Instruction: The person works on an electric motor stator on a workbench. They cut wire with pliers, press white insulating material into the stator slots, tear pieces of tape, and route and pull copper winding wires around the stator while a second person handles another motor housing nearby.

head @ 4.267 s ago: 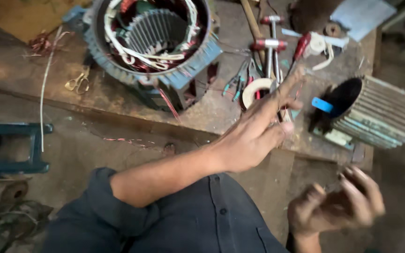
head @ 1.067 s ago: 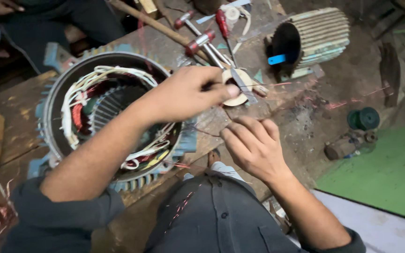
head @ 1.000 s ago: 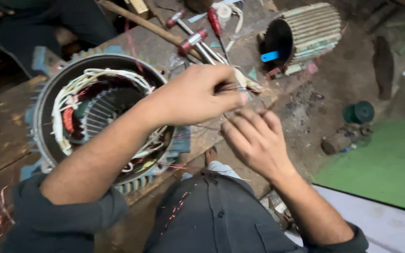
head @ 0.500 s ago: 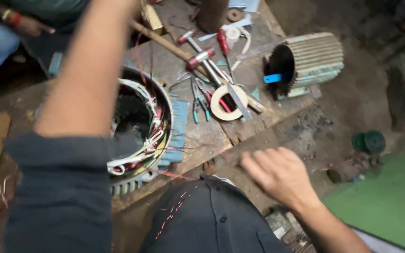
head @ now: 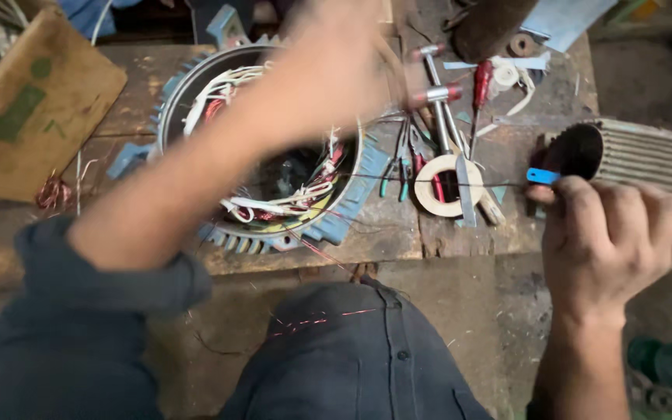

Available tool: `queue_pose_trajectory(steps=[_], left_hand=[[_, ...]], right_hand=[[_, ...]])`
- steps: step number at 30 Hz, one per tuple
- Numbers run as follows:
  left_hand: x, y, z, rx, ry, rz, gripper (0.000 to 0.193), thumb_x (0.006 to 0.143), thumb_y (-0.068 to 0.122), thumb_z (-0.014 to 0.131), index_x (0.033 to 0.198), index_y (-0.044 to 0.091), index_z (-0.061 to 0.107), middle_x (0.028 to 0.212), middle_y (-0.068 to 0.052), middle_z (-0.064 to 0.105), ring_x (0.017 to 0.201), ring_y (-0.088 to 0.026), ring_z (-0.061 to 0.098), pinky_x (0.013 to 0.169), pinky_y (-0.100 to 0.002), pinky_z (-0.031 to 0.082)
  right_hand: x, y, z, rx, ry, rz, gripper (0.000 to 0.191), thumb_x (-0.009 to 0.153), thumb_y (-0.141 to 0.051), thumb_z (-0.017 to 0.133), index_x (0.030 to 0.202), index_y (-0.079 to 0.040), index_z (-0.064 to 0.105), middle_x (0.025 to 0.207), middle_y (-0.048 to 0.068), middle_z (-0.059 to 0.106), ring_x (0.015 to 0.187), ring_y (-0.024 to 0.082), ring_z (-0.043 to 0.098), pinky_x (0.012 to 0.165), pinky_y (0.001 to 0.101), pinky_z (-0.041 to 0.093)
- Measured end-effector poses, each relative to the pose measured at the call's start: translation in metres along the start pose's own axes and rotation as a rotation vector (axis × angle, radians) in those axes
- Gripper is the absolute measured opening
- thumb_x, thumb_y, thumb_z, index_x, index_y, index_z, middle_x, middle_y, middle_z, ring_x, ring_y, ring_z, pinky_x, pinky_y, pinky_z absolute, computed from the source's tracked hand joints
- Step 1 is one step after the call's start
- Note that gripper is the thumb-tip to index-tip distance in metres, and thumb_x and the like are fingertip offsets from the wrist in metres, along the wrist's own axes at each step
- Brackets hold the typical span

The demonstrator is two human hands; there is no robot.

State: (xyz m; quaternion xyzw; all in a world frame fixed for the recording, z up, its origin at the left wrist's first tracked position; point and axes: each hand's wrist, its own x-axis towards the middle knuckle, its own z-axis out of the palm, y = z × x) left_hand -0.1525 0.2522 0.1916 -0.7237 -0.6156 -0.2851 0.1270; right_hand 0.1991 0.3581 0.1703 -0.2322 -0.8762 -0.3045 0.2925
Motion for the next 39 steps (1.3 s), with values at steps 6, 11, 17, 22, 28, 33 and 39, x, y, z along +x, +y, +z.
queue_pose_trajectory(steps=[6, 11, 17, 22, 28, 33, 39], left_hand=[[-0.009, 0.055, -0.001, -0.359, -0.559, -0.212, 0.028, 0.105, 0.025, 0.05, 0.115, 0.006, 0.067, 0.101, -0.018, 0.073, 0.092, -0.034, 0.072, 0.085, -0.046, 0.056], [-0.02, -0.049, -0.014, -0.283, -0.138, -0.736, 0.024, 0.106, 0.029, 0.052, 0.107, 0.009, 0.066, 0.088, -0.012, 0.075, 0.081, -0.028, 0.074, 0.077, -0.043, 0.055], [-0.088, -0.004, -0.007, 0.37, 0.257, -0.572, 0.036, 0.104, 0.034, 0.068, 0.116, 0.0, 0.064, 0.112, -0.018, 0.068, 0.102, -0.036, 0.064, 0.083, -0.044, 0.053], [-0.136, 0.088, -0.033, 0.209, 0.048, -0.536, 0.021, 0.1, 0.023, 0.071, 0.111, 0.005, 0.068, 0.101, -0.013, 0.068, 0.099, -0.034, 0.063, 0.088, -0.044, 0.052], [-0.219, 0.131, -0.061, 0.677, 0.307, -0.767, 0.044, 0.089, 0.028, 0.072, 0.119, -0.002, 0.061, 0.108, -0.022, 0.066, 0.1, -0.037, 0.061, 0.085, -0.042, 0.05], [-0.254, 0.172, -0.054, -0.297, 0.385, -1.452, 0.032, 0.102, 0.026, 0.062, 0.122, 0.001, 0.061, 0.088, -0.016, 0.065, 0.073, -0.031, 0.064, 0.067, -0.039, 0.051], [-0.249, 0.213, -0.092, -0.125, 0.046, -1.418, 0.03, 0.099, 0.028, 0.062, 0.122, 0.009, 0.066, 0.076, -0.013, 0.068, 0.072, -0.031, 0.068, 0.065, -0.04, 0.052]], right_hand=[[0.031, -0.044, -0.005, 0.188, 0.39, -0.146, 0.007, 0.093, -0.01, 0.074, 0.096, -0.016, 0.074, 0.107, 0.01, 0.07, 0.107, 0.04, 0.057, 0.1, 0.0582, 0.038], [0.011, -0.108, 0.016, 0.864, -0.154, -0.226, 0.048, 0.088, -0.03, 0.077, 0.125, -0.002, 0.065, 0.113, 0.019, 0.069, 0.108, 0.04, 0.064, 0.093, 0.0506, 0.051], [-0.037, -0.106, 0.062, 1.29, -0.698, 0.081, 0.025, 0.097, -0.018, 0.065, 0.118, -0.005, 0.067, 0.102, 0.018, 0.071, 0.095, 0.035, 0.07, 0.081, 0.0414, 0.054], [-0.016, -0.021, 0.07, 0.983, -0.404, -0.035, 0.02, 0.09, -0.006, 0.066, 0.108, -0.008, 0.073, 0.09, 0.014, 0.063, 0.083, 0.033, 0.067, 0.073, 0.0394, 0.052], [0.04, -0.04, 0.098, 0.64, -0.213, -0.214, 0.012, 0.097, -0.011, 0.074, 0.109, -0.01, 0.07, 0.096, 0.011, 0.064, 0.096, 0.034, 0.064, 0.084, 0.0458, 0.049], [0.026, -0.068, 0.056, 0.764, 0.094, -0.211, 0.044, 0.076, -0.014, 0.073, 0.118, -0.001, 0.064, 0.112, 0.022, 0.065, 0.104, 0.041, 0.059, 0.089, 0.048, 0.043], [-0.015, -0.135, 0.008, 1.507, -0.654, -0.368, 0.043, 0.092, -0.027, 0.073, 0.126, -0.004, 0.061, 0.113, 0.017, 0.068, 0.107, 0.034, 0.064, 0.093, 0.0392, 0.049]])
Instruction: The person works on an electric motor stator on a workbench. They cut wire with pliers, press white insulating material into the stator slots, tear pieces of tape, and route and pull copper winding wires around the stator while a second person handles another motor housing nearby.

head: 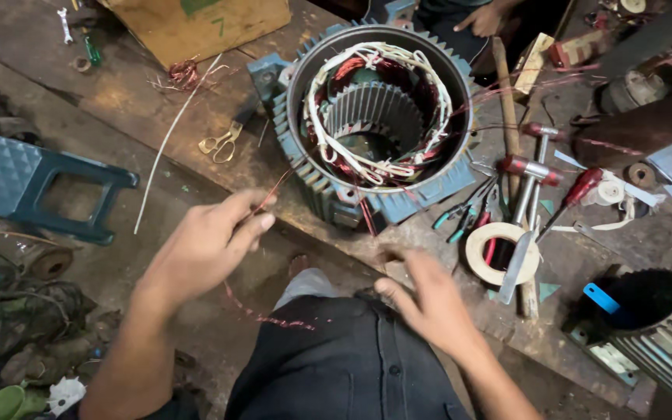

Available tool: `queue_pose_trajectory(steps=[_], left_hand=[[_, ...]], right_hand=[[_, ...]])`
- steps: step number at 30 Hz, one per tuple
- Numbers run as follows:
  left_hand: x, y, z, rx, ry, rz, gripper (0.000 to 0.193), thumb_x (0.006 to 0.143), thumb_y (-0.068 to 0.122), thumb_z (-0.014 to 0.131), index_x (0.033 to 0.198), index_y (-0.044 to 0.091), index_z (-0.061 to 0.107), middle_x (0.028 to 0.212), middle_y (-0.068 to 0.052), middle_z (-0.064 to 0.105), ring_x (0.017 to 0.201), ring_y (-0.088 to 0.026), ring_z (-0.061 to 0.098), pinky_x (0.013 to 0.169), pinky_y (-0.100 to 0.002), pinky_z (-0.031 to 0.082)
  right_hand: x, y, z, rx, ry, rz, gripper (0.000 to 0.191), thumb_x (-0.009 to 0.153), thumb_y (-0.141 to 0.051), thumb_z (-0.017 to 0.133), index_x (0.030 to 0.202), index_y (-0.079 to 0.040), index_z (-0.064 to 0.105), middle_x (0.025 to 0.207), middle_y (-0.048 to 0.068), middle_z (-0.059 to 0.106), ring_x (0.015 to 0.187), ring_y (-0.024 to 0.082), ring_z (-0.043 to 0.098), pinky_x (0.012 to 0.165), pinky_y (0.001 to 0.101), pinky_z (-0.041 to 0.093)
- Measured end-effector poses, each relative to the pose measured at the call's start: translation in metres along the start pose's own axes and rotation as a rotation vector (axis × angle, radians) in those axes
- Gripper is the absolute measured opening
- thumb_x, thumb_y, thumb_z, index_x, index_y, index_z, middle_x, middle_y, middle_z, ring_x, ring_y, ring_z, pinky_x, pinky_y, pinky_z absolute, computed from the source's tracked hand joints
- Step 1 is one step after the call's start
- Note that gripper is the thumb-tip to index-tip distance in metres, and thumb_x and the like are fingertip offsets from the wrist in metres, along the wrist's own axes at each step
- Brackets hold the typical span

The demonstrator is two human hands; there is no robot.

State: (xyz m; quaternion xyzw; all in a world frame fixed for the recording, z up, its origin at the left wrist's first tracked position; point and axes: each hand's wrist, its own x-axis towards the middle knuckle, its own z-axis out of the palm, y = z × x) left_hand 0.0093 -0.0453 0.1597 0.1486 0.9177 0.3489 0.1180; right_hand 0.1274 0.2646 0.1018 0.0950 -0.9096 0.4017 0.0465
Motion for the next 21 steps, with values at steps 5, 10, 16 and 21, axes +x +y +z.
queue_pose_trajectory(steps=[5, 10, 16, 21], left_hand=[[0.02, 0.049, -0.008, 0.636, 0.452, 0.466, 0.055, 0.087, 0.03, 0.073, 0.133, 0.001, 0.062, 0.116, -0.016, 0.065, 0.107, -0.034, 0.062, 0.087, -0.047, 0.049], [0.082, 0.085, 0.036, -0.101, 0.184, 1.263, 0.045, 0.075, 0.025, 0.071, 0.112, 0.001, 0.06, 0.104, -0.014, 0.061, 0.101, -0.034, 0.061, 0.088, -0.046, 0.049], [0.119, 0.081, 0.063, -0.224, -0.247, 1.189, 0.019, 0.096, 0.02, 0.073, 0.097, 0.005, 0.061, 0.083, -0.013, 0.055, 0.082, -0.034, 0.061, 0.072, -0.046, 0.049], [0.141, 0.073, 0.061, -0.241, -0.364, 1.198, 0.013, 0.096, 0.015, 0.067, 0.103, 0.005, 0.065, 0.088, -0.014, 0.061, 0.086, -0.036, 0.064, 0.072, -0.045, 0.051]], right_hand=[[0.001, -0.009, -0.006, 0.297, 0.069, 0.373, 0.025, 0.097, -0.024, 0.064, 0.116, -0.008, 0.07, 0.097, 0.011, 0.074, 0.087, 0.027, 0.068, 0.079, 0.0317, 0.053], [-0.016, -0.062, -0.066, -0.561, 0.357, 0.225, 0.017, 0.087, -0.018, 0.082, 0.096, -0.008, 0.073, 0.077, 0.009, 0.062, 0.063, 0.026, 0.059, 0.059, 0.0375, 0.047], [-0.052, -0.108, -0.12, -1.006, 0.266, 0.189, 0.02, 0.087, -0.007, 0.079, 0.106, -0.007, 0.075, 0.084, 0.007, 0.065, 0.068, 0.025, 0.061, 0.064, 0.038, 0.048], [-0.077, -0.101, -0.124, -1.174, 0.187, 0.297, 0.018, 0.09, -0.01, 0.077, 0.108, -0.006, 0.075, 0.088, 0.009, 0.067, 0.072, 0.024, 0.063, 0.068, 0.0369, 0.049]])
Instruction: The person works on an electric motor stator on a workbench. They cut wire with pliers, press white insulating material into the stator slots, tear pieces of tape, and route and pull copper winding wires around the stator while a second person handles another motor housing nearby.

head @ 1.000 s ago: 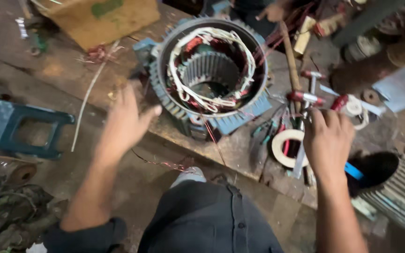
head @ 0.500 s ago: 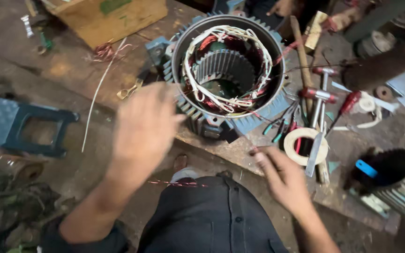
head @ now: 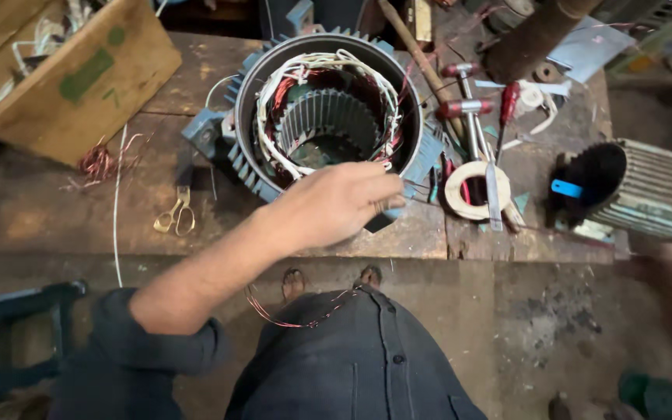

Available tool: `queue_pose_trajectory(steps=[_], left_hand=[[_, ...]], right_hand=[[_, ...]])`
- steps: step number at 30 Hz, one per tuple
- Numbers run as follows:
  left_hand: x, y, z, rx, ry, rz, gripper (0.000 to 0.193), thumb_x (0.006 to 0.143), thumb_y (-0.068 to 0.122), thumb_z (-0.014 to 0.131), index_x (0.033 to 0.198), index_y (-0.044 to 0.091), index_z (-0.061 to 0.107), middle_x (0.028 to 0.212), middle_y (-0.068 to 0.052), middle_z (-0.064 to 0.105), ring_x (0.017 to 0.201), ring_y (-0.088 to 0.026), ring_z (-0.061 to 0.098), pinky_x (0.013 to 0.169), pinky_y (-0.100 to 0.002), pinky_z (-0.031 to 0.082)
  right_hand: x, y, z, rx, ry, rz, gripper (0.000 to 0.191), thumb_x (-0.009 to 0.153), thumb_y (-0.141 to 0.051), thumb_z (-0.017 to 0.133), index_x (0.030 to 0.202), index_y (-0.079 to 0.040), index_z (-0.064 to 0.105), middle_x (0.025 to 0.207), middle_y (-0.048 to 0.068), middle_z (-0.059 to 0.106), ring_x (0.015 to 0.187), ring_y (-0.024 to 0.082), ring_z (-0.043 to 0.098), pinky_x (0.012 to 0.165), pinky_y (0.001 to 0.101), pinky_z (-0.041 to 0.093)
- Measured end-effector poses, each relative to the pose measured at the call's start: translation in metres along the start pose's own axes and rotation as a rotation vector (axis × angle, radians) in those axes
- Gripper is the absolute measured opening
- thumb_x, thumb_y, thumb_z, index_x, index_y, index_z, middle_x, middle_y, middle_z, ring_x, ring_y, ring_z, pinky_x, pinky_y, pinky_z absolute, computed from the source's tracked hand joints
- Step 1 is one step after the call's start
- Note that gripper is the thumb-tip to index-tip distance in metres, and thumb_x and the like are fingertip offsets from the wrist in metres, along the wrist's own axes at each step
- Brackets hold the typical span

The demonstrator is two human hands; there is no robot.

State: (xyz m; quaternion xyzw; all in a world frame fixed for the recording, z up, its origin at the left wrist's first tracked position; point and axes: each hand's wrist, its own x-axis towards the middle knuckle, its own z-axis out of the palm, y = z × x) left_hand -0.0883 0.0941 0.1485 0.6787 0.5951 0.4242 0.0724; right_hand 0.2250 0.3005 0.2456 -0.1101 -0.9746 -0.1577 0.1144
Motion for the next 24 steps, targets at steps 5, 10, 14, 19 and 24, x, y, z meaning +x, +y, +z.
queue_pose_trajectory(steps=[5, 10, 14, 19, 24], left_hand=[[0.012, -0.041, -0.051, -0.076, 0.176, -0.171, 0.014, 0.106, 0.009, 0.055, 0.102, 0.002, 0.068, 0.096, -0.012, 0.072, 0.09, -0.026, 0.073, 0.08, -0.036, 0.057], [0.012, -0.097, -0.112, 0.059, 0.206, -0.357, 0.019, 0.107, 0.021, 0.062, 0.104, 0.002, 0.068, 0.093, -0.013, 0.078, 0.084, -0.026, 0.077, 0.075, -0.038, 0.056], [-0.003, -0.111, -0.095, 0.144, 0.279, -0.33, 0.023, 0.108, 0.021, 0.066, 0.113, -0.001, 0.061, 0.105, -0.02, 0.073, 0.094, -0.035, 0.074, 0.079, -0.043, 0.055], [-0.065, -0.073, -0.08, 0.162, 0.292, -0.341, 0.016, 0.113, 0.015, 0.06, 0.121, 0.001, 0.06, 0.112, -0.021, 0.069, 0.104, -0.04, 0.069, 0.09, -0.046, 0.054], [-0.097, -0.012, -0.065, 0.286, 0.079, -0.137, 0.036, 0.09, 0.01, 0.067, 0.125, 0.007, 0.067, 0.124, -0.019, 0.063, 0.119, -0.039, 0.056, 0.104, -0.047, 0.047]], right_hand=[[-0.019, -0.014, -0.007, -0.089, 0.001, 0.125, 0.018, 0.093, -0.013, 0.075, 0.11, -0.006, 0.074, 0.091, 0.011, 0.068, 0.077, 0.023, 0.064, 0.072, 0.0357, 0.05], [-0.049, -0.053, 0.005, -0.104, 0.072, 0.342, 0.019, 0.096, -0.016, 0.073, 0.111, -0.005, 0.074, 0.095, 0.013, 0.07, 0.081, 0.022, 0.066, 0.077, 0.0346, 0.051], [-0.096, -0.086, 0.007, -0.002, 0.116, 0.657, 0.02, 0.098, -0.018, 0.071, 0.113, -0.005, 0.073, 0.098, 0.014, 0.071, 0.085, 0.021, 0.068, 0.08, 0.0337, 0.052], [-0.121, -0.151, 0.092, 0.519, 0.028, 1.081, 0.022, 0.101, -0.021, 0.069, 0.114, -0.004, 0.073, 0.102, 0.016, 0.072, 0.089, 0.02, 0.07, 0.084, 0.0325, 0.053], [-0.065, -0.166, 0.214, 2.04, 0.102, 1.426, 0.061, 0.103, -0.057, 0.046, 0.135, -0.007, 0.062, 0.072, -0.006, 0.042, 0.059, 0.007, 0.039, 0.053, 0.0259, 0.031]])
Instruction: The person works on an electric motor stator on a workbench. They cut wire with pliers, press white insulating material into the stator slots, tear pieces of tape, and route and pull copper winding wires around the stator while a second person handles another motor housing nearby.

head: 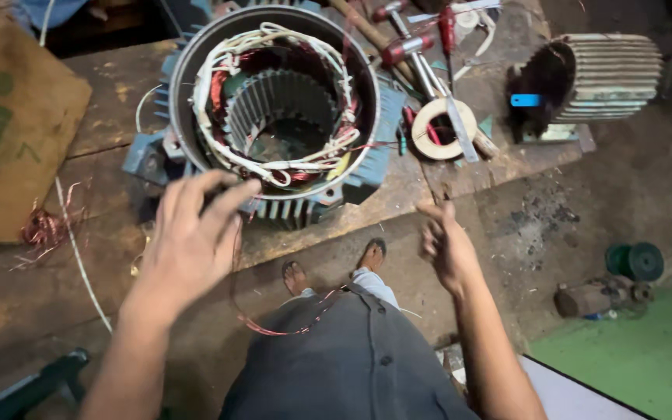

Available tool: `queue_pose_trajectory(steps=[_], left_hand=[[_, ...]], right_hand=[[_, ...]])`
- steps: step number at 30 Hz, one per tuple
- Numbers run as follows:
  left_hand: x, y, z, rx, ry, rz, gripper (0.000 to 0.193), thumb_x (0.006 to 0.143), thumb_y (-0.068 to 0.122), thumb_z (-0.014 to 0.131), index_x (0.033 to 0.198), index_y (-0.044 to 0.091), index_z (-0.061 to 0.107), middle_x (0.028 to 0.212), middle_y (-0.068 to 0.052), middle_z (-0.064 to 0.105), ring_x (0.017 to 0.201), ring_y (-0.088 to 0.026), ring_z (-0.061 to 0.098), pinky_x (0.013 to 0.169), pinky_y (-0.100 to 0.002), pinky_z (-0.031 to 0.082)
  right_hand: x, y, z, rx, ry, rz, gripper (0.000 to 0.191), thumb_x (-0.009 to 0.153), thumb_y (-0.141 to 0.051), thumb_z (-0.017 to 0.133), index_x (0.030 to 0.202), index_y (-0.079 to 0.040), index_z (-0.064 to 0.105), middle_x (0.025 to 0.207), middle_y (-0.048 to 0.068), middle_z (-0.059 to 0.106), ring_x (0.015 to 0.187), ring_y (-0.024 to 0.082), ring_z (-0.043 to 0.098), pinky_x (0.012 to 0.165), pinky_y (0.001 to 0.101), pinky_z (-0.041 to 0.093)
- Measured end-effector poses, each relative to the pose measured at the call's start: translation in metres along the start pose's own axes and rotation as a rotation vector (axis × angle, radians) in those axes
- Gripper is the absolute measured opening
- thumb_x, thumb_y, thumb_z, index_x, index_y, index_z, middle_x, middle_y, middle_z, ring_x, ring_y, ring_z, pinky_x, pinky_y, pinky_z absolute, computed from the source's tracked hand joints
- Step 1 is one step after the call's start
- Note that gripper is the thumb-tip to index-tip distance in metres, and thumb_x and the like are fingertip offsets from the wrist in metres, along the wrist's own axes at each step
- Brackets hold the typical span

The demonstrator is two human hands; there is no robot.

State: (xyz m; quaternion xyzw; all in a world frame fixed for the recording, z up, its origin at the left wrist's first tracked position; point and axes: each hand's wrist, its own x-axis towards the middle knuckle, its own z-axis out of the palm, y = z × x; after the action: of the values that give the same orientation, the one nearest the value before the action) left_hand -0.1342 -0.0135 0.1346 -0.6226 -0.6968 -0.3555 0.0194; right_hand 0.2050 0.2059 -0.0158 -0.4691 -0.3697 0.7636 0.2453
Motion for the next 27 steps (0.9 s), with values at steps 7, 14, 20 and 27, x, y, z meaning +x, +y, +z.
queue_pose_trajectory(steps=[7, 14, 20, 27], left_hand=[[-0.032, 0.017, 0.012, -0.354, 0.059, -0.003, 0.003, 0.088, 0.005, 0.063, 0.089, 0.008, 0.062, 0.112, -0.015, 0.068, 0.125, -0.042, 0.057, 0.103, -0.047, 0.047], [-0.116, 0.03, -0.025, -1.178, 0.697, -0.271, 0.046, 0.105, 0.044, 0.051, 0.075, 0.008, 0.051, 0.064, -0.006, 0.051, 0.057, -0.021, 0.043, 0.063, -0.041, 0.04], [-0.16, 0.083, -0.04, -0.955, 0.807, -0.166, 0.042, 0.104, 0.043, 0.052, 0.081, 0.008, 0.052, 0.071, -0.006, 0.051, 0.064, -0.022, 0.044, 0.069, -0.041, 0.04], [-0.165, 0.141, -0.012, -0.827, 0.928, -0.171, 0.033, 0.101, 0.037, 0.055, 0.089, 0.007, 0.056, 0.084, -0.008, 0.054, 0.077, -0.025, 0.046, 0.077, -0.043, 0.041]], right_hand=[[0.048, -0.125, 0.095, 0.006, -0.444, -0.391, 0.056, 0.109, -0.051, 0.051, 0.145, -0.009, 0.058, 0.077, -0.001, 0.055, 0.057, 0.013, 0.045, 0.054, 0.03, 0.034], [0.038, -0.188, 0.116, -1.085, -0.146, -0.822, 0.032, 0.111, -0.033, 0.063, 0.105, -0.002, 0.07, 0.069, 0.002, 0.065, 0.058, 0.011, 0.06, 0.055, 0.0314, 0.046], [-0.025, -0.152, 0.138, -1.409, 0.024, -1.107, 0.026, 0.103, -0.031, 0.075, 0.097, -0.005, 0.073, 0.063, 0.017, 0.061, 0.052, 0.033, 0.06, 0.052, 0.0434, 0.046], [-0.048, -0.088, 0.195, -1.053, -0.872, -1.553, 0.058, 0.1, -0.033, 0.071, 0.144, -0.002, 0.05, 0.139, 0.017, 0.059, 0.127, 0.036, 0.061, 0.107, 0.0445, 0.048]])
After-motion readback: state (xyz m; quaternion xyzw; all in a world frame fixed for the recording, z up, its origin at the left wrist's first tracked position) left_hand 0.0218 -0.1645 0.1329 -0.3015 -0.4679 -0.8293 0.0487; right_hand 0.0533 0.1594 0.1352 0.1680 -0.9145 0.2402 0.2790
